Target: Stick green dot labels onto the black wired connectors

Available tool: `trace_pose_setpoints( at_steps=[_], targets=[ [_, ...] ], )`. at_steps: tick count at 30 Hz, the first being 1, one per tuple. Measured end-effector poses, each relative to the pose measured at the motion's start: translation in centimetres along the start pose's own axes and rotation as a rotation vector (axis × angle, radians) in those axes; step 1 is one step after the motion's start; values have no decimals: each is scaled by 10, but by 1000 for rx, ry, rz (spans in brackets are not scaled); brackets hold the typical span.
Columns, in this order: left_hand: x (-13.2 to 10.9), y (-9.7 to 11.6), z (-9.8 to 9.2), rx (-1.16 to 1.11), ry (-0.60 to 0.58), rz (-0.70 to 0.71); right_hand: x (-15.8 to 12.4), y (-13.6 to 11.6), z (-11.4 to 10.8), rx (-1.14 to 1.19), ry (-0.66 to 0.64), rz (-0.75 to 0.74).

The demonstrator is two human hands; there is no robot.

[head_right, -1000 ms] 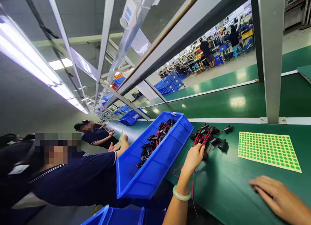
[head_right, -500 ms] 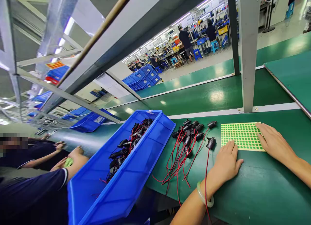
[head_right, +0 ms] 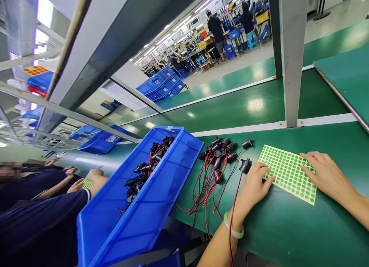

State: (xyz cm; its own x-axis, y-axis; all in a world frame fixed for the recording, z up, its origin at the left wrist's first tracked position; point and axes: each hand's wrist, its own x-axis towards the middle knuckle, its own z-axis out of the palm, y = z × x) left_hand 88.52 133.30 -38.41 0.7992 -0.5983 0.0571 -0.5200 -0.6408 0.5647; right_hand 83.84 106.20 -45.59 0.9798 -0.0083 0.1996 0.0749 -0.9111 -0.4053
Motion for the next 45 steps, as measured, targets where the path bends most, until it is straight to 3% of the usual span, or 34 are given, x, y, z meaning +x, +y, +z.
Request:
trace_pose_setpoints(
  at_steps=[11, 24, 31, 41, 45],
  targets=[
    [-1, 1, -5, -69, 45, -170, -9, -4, 12, -13, 13, -36],
    [-1, 0, -3, -189, 41, -205, -15, -19, 8, -4, 15, -78],
    [-1, 0, -5, -227, 59, -195, -22, -27, 17, 6, 14, -112],
    [4, -5, 1, -486, 35, -335, -26, -44, 21, 26, 50, -211],
    [6, -7, 4, -508, 135, -346, -26, -44, 23, -82, 126, -121]
  ],
)
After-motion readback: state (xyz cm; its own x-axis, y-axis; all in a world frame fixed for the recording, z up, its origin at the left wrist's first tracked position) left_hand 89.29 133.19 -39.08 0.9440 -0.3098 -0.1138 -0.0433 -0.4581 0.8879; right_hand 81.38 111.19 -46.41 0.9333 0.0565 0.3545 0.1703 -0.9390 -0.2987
